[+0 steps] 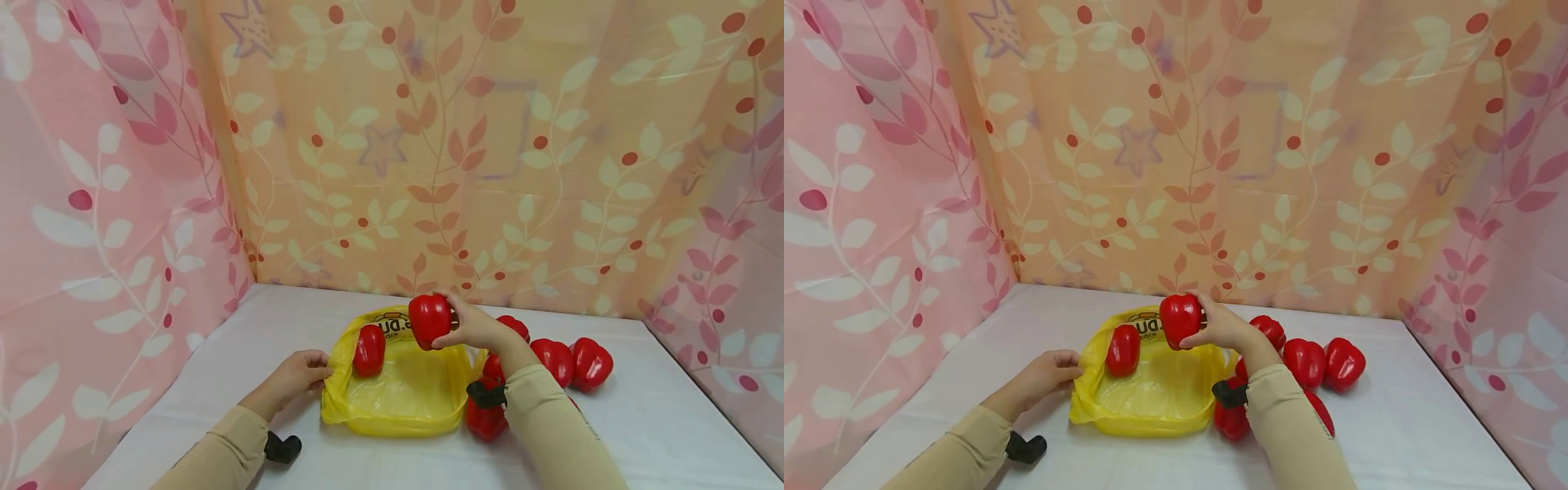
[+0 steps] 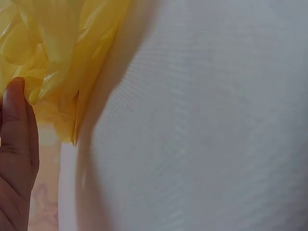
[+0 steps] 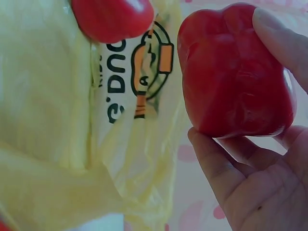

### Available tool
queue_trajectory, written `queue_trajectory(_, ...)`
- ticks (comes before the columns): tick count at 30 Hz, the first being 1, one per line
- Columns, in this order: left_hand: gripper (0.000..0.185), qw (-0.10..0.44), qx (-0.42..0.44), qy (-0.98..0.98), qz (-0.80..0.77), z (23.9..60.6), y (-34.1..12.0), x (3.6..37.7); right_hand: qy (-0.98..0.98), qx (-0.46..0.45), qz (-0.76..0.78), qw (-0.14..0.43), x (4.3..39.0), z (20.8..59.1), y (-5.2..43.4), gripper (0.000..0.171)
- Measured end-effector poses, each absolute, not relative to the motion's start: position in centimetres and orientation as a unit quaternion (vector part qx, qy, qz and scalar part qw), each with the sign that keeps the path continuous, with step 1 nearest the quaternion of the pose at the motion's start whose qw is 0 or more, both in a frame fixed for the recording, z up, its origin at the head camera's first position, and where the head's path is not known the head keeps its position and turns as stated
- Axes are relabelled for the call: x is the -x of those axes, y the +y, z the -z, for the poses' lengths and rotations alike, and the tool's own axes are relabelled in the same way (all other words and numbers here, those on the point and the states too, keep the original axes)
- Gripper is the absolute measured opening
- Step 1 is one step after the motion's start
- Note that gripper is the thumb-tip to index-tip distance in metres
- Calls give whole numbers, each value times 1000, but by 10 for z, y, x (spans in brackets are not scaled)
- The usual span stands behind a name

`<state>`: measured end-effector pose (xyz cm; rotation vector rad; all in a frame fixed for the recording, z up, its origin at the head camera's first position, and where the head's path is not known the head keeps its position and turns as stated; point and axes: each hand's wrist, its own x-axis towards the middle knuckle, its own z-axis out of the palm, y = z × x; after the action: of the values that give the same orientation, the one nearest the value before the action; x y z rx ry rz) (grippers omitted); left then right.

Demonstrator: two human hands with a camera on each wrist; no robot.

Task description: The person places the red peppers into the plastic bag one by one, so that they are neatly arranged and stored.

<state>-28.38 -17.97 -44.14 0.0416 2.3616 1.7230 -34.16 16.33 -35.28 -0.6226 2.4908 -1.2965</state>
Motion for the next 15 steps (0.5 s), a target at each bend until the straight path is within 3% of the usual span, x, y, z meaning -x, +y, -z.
queue_trajectory(15,10,112,-24,804,-584,442,-181,284,857,174,464,145,350,369,144,93)
